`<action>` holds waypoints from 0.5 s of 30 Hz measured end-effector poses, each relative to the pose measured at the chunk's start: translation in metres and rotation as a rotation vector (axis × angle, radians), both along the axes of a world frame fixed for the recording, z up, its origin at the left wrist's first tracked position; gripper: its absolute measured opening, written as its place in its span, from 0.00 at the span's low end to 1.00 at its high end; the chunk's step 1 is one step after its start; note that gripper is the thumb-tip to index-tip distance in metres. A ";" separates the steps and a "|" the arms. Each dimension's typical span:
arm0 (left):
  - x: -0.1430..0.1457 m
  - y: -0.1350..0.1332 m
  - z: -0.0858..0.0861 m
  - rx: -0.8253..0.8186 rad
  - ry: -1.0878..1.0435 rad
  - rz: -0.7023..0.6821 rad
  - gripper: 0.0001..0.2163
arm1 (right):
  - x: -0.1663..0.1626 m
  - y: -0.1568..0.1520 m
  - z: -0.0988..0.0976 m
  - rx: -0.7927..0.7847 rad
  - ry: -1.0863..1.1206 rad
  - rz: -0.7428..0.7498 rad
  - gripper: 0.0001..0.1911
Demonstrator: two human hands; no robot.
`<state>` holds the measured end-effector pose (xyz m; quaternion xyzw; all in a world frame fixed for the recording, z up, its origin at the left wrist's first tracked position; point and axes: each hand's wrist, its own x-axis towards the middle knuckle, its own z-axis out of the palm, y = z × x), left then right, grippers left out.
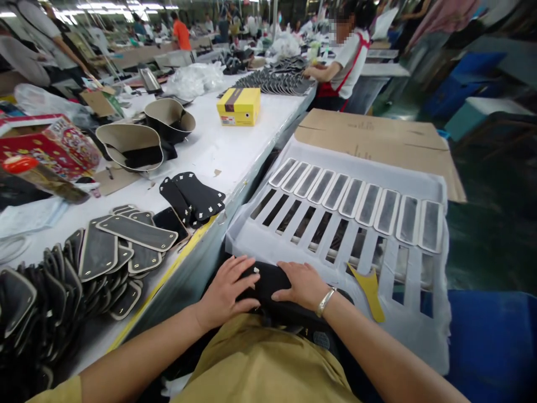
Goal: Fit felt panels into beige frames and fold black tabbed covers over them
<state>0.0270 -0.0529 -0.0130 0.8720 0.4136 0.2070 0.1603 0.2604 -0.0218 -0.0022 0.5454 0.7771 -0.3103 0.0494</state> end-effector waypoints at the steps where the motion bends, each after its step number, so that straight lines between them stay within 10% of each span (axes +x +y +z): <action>1: -0.003 0.002 -0.003 -0.129 -0.082 0.135 0.23 | -0.006 0.001 0.000 0.002 0.008 -0.001 0.42; 6: -0.005 0.013 -0.026 -0.704 -0.382 0.346 0.21 | -0.027 0.006 -0.001 0.049 0.038 -0.029 0.34; 15: 0.018 0.007 -0.028 -0.583 -0.472 0.486 0.12 | -0.029 0.012 -0.007 0.049 0.074 -0.031 0.20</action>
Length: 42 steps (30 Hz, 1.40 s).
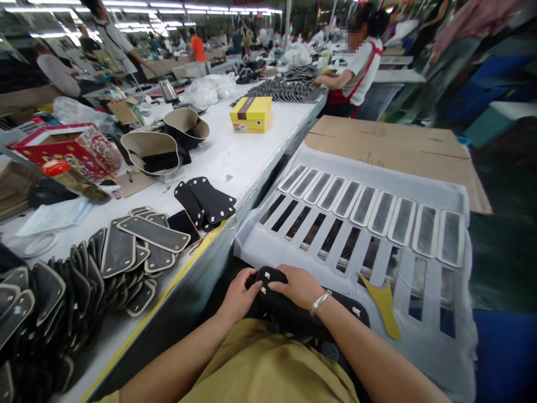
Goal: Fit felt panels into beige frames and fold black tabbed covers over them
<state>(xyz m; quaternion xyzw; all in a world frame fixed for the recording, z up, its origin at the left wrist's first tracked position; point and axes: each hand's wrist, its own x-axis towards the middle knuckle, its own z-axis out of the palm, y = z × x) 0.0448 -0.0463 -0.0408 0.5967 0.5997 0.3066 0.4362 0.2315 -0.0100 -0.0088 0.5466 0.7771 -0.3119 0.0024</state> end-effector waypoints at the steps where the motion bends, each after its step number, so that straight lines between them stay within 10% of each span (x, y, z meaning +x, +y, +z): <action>1: 0.001 0.000 0.000 0.012 0.005 0.014 0.11 | -0.001 0.000 0.000 0.009 -0.012 -0.015 0.20; 9: 0.007 0.013 -0.002 0.004 0.036 0.038 0.09 | 0.007 0.004 0.001 -0.030 -0.021 -0.012 0.24; 21: 0.008 0.008 -0.003 -0.088 -0.012 0.008 0.12 | 0.135 -0.039 0.011 -0.081 -0.057 -0.114 0.20; 27: 0.004 0.008 -0.012 -0.108 -0.082 -0.019 0.15 | 0.148 -0.049 0.009 -0.062 0.001 -0.203 0.22; 36: 0.011 -0.021 0.014 0.603 0.462 -0.316 0.19 | 0.155 -0.114 0.002 0.139 0.230 -0.740 0.22; 42: 0.043 0.013 0.011 0.383 0.642 -0.391 0.18 | 0.141 -0.125 -0.028 0.030 0.404 -0.765 0.23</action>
